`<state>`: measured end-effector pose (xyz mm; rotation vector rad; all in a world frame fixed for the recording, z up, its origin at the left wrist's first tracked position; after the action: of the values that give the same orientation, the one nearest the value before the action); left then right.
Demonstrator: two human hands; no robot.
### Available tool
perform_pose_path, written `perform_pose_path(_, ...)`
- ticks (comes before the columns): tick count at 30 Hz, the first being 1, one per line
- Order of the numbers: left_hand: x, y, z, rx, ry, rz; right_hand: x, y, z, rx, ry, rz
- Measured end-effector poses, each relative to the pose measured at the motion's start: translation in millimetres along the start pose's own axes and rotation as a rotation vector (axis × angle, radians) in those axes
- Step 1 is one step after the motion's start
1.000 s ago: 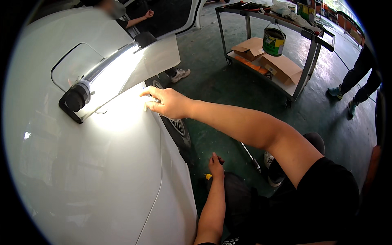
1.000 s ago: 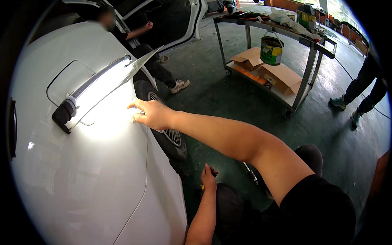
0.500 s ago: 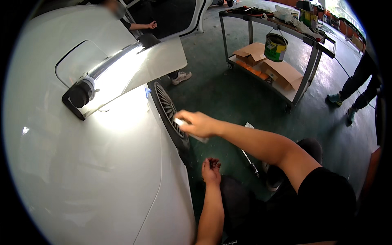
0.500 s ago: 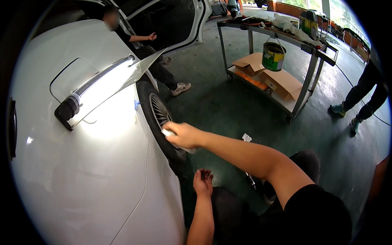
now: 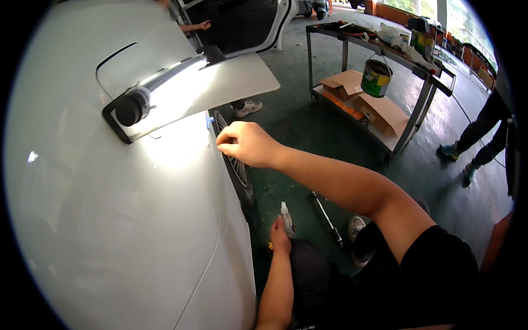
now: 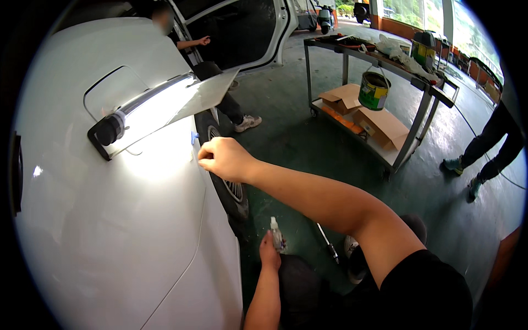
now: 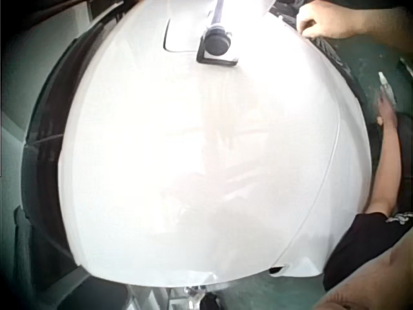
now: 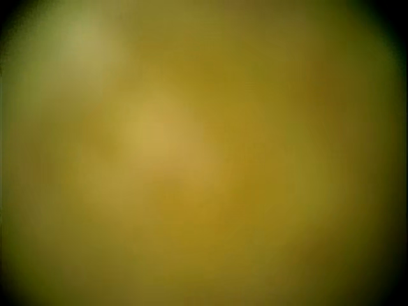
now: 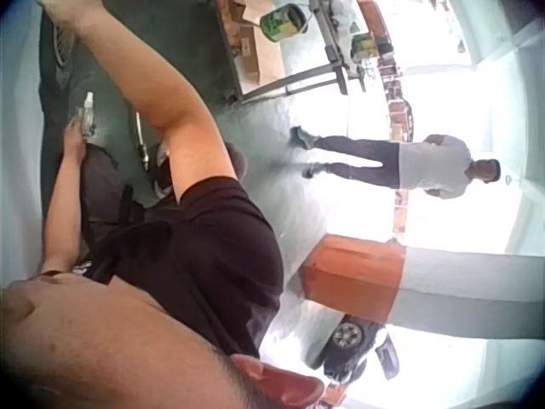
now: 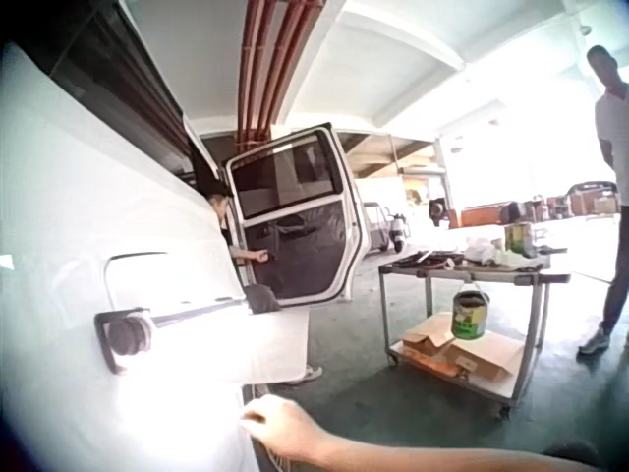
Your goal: The person is repairing a scratch on the front fender of a white car. They apply a liquid from a small bottle to the scratch, use a yellow heat gun to warm the area, and then use a ratchet tool to press a blue plastic clip into the scratch. The person repeats this process on multiple spots along the fender.
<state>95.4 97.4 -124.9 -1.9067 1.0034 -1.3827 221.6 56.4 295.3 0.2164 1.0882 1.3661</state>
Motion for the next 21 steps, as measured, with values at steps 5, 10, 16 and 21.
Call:
perform_pose_path(5,-21,28,5,-0.048,-0.007,-0.039,10,4,25,0.101,0.027,0.053)
perform_pose_path(10,-24,32,9,-0.059,-0.03,-0.038,14,-6,31,0.171,0.07,0.091)
perform_pose_path(16,-21,33,11,-0.042,-0.02,-0.052,14,-18,41,0.228,0.103,0.202)
perform_pose_path(21,-25,35,12,-0.04,-0.038,-0.033,23,-21,46,0.405,0.149,0.336)
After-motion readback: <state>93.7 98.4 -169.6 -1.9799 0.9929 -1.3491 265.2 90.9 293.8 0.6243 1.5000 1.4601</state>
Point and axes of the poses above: each hand's wrist, its own z-axis towards the middle knuckle, its own x-axis out of the palm, y = z × x, the point moved 8 cm from there along z, towards the middle knuckle, and after that the axes turned 5 degrees about y, right-handed, at the moved point
